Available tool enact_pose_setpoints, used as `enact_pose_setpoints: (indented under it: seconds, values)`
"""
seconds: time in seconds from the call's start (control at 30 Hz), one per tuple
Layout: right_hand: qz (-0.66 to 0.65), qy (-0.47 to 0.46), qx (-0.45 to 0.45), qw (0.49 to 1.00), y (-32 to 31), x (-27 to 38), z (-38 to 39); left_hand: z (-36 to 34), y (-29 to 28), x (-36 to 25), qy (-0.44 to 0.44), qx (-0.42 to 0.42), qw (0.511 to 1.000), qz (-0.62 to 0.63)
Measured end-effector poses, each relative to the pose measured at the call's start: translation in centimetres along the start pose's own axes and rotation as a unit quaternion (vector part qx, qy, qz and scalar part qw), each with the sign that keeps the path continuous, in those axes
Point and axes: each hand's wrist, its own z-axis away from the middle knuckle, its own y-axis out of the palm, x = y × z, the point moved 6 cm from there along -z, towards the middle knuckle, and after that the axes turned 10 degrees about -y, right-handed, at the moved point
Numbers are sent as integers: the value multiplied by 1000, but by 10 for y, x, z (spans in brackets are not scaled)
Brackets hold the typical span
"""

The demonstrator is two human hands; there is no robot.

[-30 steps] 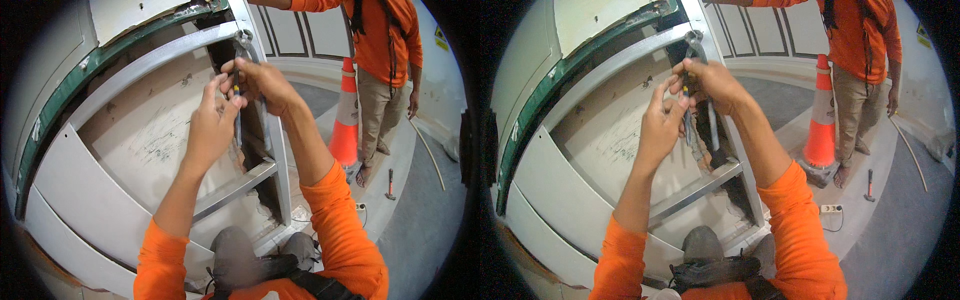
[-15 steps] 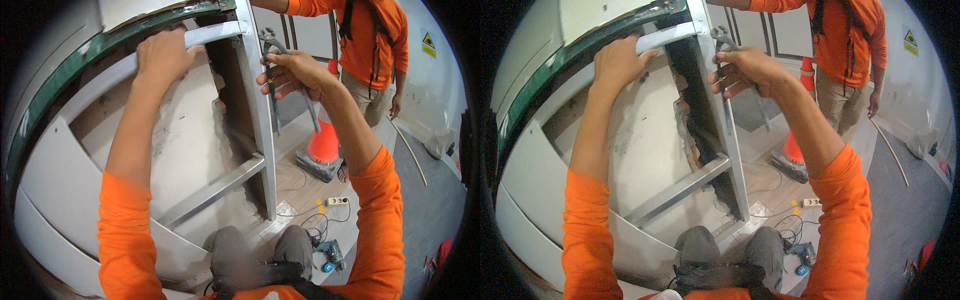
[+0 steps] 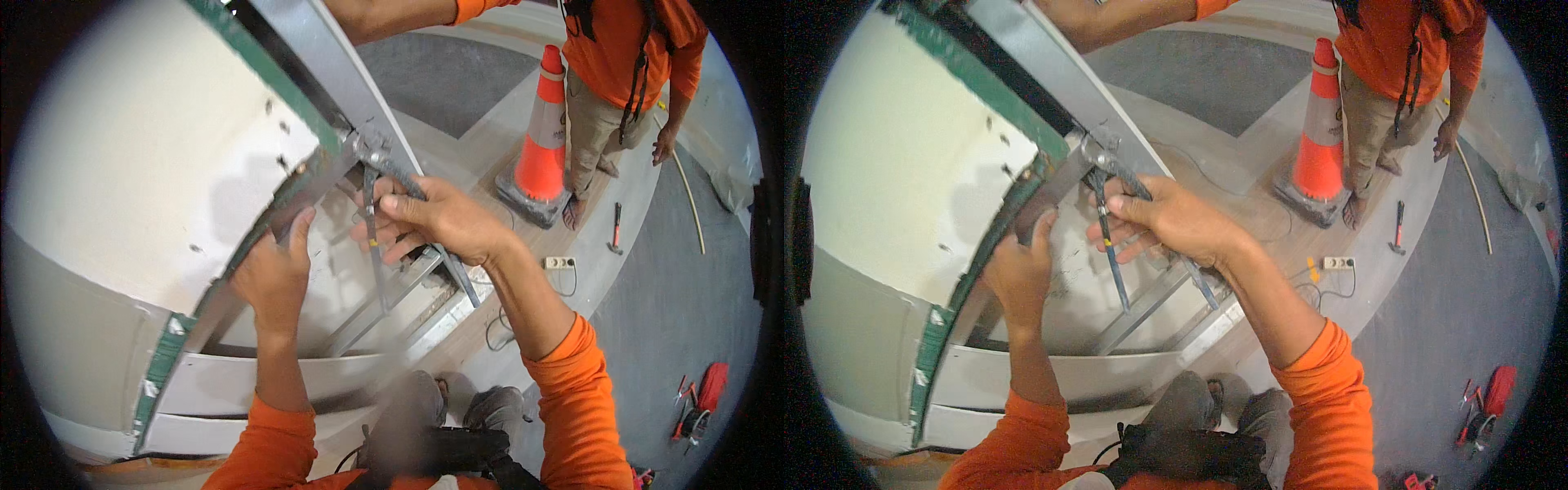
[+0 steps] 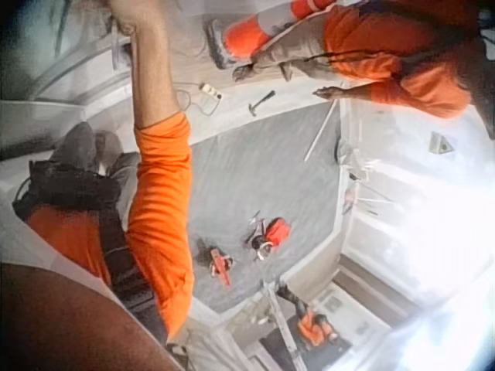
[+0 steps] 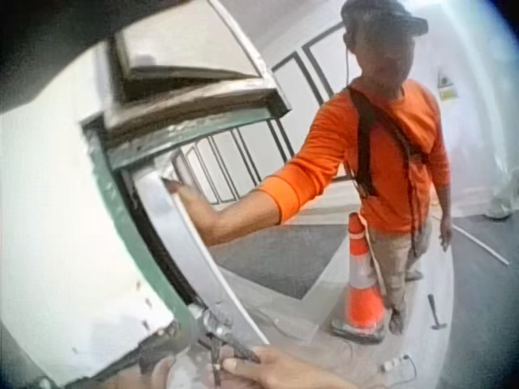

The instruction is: The person uses pliers to bend and adjust a metal frame against a wall. They then use a power drill to secure the frame with screws. Another person assists by holding the frame in place during the drilling process.

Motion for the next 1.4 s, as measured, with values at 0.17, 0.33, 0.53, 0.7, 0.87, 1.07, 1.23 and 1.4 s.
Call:
enact_pose_setpoints:
  seconds: [0.17, 0.33, 0.53, 0.7, 0.87, 1.07, 1.23, 1.4]
  values:
    - [-12, 40, 1, 999, 10, 11, -5, 0, 5, 10, -6, 33, 998, -54]
    - [55, 57, -35, 996, -3, 5, -8, 3, 13, 12, -35, 63, 997, -2]
    - [80, 56, 27, 995, -8, 10, -20, 6, 9, 12, -17, 42, 999, 21]
    - [130, 47, 10, 990, -19, 9, -28, 4, 10, 12, 0, 30, 999, 18]
    - [214, 41, 34, 975, -29, 11, -31, 5, 4, 12, -21, 63, 997, 28]
    - [315, 56, 55, 946, -38, 21, -38, 6, 5, 14, -68, 101, 990, 67]
    - [410, 32, 91, 907, -44, 40, -45, 7, 2, 10, -48, 90, 993, 63]
    - [284, 131, 70, 947, -35, 36, -36, 10, -1, -3, -29, 47, 998, 17]
